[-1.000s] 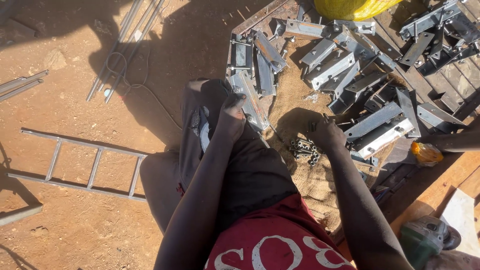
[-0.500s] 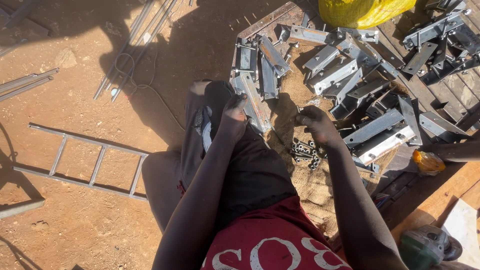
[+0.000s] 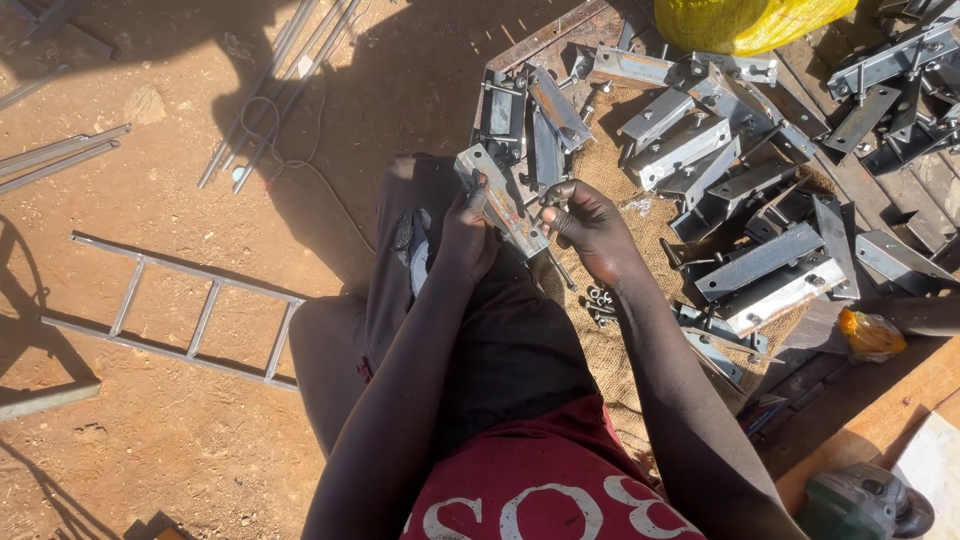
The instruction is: Assembling metal brackets by manually inserting bolts into pre-drilled holes
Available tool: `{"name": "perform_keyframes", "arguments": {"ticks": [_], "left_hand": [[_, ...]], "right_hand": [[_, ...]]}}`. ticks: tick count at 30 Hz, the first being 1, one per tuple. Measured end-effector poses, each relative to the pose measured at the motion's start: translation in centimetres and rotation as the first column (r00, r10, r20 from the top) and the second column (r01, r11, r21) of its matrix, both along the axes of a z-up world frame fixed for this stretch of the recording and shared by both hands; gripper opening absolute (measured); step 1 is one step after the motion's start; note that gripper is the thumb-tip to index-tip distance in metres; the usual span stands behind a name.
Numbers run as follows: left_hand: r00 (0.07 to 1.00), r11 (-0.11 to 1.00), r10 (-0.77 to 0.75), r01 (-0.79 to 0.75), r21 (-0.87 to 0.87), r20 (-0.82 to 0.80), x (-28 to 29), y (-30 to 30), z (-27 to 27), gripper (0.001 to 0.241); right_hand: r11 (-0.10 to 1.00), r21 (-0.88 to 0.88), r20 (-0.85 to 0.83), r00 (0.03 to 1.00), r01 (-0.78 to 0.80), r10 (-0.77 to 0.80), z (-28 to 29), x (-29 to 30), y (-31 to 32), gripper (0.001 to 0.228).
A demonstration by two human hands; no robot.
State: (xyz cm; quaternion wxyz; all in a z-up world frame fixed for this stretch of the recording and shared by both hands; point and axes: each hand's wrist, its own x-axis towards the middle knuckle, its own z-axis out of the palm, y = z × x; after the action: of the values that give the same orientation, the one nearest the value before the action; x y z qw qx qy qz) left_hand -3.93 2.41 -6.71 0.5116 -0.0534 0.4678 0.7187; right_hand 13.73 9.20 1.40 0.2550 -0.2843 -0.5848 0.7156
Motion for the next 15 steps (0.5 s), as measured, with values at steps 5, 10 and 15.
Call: {"name": "perform_keyframes", "arguments": {"ticks": [5, 10, 15], "left_hand": [[1.000, 1.000, 0.002, -0.002, 0.013, -0.015, 1.4, -1.3, 7.1, 0.092], [1.000, 1.000, 0.011, -0.010, 0.023, -0.017, 1.3, -1.1, 6.0, 0.093], [0.995, 0.997, -0.051, 0.056, 0.052, -0.082, 2.0, -2.3, 11.9, 0.082]], "right_hand": [[0.964, 0.261, 0.125, 0.992, -0.054, 0.022, 0.5, 0.3, -1.1, 0.009], [0.894, 0.446, 0.227, 0.972, -0.054, -0.054, 1.9, 1.0, -1.9, 0.008], [0.835, 0.532, 0.351, 0.934, -0.140, -0.067, 3.3, 0.0, -3.2, 0.011]]}}
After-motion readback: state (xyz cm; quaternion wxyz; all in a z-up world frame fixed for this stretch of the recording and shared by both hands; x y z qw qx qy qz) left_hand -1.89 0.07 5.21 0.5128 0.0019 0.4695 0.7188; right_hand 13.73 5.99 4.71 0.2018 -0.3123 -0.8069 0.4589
